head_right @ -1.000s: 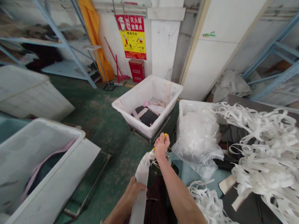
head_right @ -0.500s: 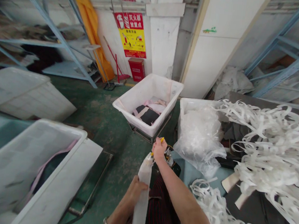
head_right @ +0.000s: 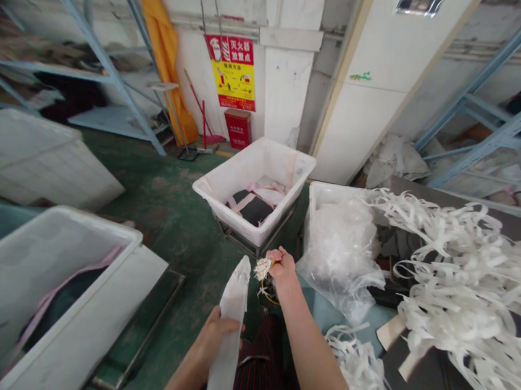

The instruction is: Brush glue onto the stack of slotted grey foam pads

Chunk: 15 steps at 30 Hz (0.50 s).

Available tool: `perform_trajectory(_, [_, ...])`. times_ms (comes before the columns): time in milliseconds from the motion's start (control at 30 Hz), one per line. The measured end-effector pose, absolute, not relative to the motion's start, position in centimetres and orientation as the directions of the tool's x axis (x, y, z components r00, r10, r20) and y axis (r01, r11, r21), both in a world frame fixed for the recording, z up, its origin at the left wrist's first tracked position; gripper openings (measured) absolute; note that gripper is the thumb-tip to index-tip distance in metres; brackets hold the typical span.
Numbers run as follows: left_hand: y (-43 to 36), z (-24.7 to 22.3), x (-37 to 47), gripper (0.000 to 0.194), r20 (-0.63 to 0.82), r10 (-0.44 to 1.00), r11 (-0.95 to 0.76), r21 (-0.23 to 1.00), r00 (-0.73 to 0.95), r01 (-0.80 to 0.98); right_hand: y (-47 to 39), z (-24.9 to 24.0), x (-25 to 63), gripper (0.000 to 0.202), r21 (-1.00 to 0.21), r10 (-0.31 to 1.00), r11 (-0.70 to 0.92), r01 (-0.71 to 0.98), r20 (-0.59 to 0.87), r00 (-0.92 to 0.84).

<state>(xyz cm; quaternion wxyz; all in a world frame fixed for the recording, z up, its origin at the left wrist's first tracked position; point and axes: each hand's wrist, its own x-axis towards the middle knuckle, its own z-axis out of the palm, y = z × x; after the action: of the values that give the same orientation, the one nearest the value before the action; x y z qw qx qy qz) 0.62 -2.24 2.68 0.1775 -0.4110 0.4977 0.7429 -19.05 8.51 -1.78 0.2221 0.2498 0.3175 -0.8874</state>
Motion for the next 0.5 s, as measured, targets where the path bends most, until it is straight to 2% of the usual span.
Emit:
perform_trajectory(167, [-2.2,2.4,0.8,0.026,-0.798,-0.161,-0.434,0.586,-0.581,-0.684,8.3,-0.5,-18.9,0.037,-0.378,-0.299,-0.72,0.582,-0.589,-0.751])
perform_trajectory(267, [-2.1,2.1,0.8,0.026,-0.787,-0.182,-0.444,0.6,-0.589,-0.665,7.3,0.1,-18.0,0.037,-0.391,-0.258,-0.756,0.525,-0.56,-0.788])
perform_trajectory(367, [-1.8,1.9,0.6,0.028,-0.791,-0.193,-0.456,0.596,-0.581,-0.661,5.8,0.3,-16.8,0.041,-0.52,-0.186,-0.742,0.423,-0.446,-0.875])
perform_trajectory(433, [-1.6,1.7,0.5,0.029,-0.798,-0.195,-0.442,0.591,-0.571,-0.675,5.0,0.2,-16.6,0.044,-0.633,-0.158,-0.672,0.385,-0.386,-0.909])
perform_trajectory(500, [-1.6,1.4,0.5,0.03,-0.799,-0.206,-0.415,0.594,-0.566,-0.689,4.9,0.1,-17.2,0.046,-0.718,-0.075,-0.609,0.337,-0.371,-0.926])
